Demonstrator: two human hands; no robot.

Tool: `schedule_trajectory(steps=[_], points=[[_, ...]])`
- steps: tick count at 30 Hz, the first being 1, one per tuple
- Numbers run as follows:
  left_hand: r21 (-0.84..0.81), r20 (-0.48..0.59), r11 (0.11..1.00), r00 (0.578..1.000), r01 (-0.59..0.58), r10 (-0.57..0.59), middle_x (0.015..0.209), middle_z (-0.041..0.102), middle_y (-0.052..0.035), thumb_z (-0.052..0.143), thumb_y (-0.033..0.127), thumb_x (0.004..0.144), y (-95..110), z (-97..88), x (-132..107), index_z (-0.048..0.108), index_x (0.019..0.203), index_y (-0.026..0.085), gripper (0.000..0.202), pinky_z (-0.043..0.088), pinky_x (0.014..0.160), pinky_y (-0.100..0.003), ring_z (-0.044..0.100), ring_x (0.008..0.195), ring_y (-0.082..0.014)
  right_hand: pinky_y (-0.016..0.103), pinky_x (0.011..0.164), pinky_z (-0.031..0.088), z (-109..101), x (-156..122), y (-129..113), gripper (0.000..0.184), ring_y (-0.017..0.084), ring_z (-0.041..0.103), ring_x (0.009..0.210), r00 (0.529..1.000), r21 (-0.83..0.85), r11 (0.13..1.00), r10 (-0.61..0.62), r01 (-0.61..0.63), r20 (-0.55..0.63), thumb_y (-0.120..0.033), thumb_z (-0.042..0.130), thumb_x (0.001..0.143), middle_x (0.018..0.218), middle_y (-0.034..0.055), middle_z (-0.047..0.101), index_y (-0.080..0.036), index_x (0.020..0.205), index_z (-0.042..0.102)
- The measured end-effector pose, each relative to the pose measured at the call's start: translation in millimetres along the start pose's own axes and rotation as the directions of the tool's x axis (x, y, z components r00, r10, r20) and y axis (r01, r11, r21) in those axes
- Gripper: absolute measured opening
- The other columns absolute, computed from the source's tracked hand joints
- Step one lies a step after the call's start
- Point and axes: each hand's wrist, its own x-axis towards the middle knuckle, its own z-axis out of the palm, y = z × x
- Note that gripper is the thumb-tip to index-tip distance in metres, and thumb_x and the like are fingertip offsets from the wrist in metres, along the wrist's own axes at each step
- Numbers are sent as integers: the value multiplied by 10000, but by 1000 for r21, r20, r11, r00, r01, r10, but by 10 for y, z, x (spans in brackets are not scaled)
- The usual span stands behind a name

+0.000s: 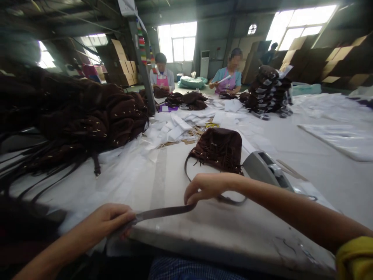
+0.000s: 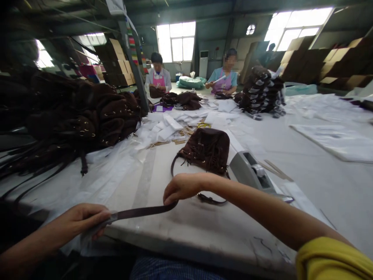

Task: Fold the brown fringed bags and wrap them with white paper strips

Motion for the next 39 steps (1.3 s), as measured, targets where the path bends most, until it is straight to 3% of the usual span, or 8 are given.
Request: schedule_trajectory(steps=[3,6,10,18,24,27,31,39], points=[[-24,33,997,997,77,-77,690,697,-34,464,621,898,-74,57,-68,694,749,162,535,414,567,-216,597,624,-162,195,716,464,5,61,-26,248,132,646,773,997,31,998,-58,59,-50,-325,576,915,874,30,726,-151,997,733],[8,17,998,998,57,-57,678,694,-31,457,611,906,-33,125,-45,700,730,161,540,408,578,-218,591,625,-161,211,759,468,-40,127,-88,351,145,650,851,990,101,989,-117,108,85,-419,495,955,948,50,722,-162,1063,708],[28,-10,998,998,58,-58,681,700,-28,460,607,906,66,114,-33,705,719,159,544,397,568,-216,588,622,-156,223,706,454,-67,129,-69,320,160,649,815,981,-44,999,-9,18,193,-386,633,864,935,40,721,-183,1104,692],[-182,37,981,998,61,-55,733,734,-55,511,605,883,259,143,0,735,794,160,506,483,620,-247,661,673,-196,224,639,398,-228,200,-203,221,119,563,619,991,-213,968,-128,134,41,-280,480,961,703,6,663,-182,880,661],[-177,-35,977,993,-119,115,684,705,-51,525,612,873,660,252,307,716,841,139,511,499,627,-260,652,646,-188,195,614,394,-216,449,-496,151,96,581,628,980,-176,964,-197,200,35,-213,531,936,734,-8,682,-163,854,647],[-125,-56,987,994,-96,89,627,667,-28,537,620,860,539,195,335,674,758,146,504,465,549,-234,609,568,-154,194,643,424,-279,498,-232,139,111,618,685,980,-122,975,-173,185,100,-242,570,919,786,5,705,-157,963,671],[-52,-84,999,996,-5,1,659,695,-41,505,631,866,211,76,326,679,735,149,529,483,582,-244,638,602,-173,201,686,420,-355,548,186,134,123,631,744,987,-219,963,-159,160,23,-224,616,889,838,20,733,-157,925,726],[-24,-111,995,990,-94,90,751,743,-58,456,612,900,362,199,622,713,805,154,534,493,643,-247,686,683,-205,181,617,385,-147,835,-93,146,99,623,686,976,-280,936,-205,216,69,-222,616,899,808,-4,734,-184,989,724]])
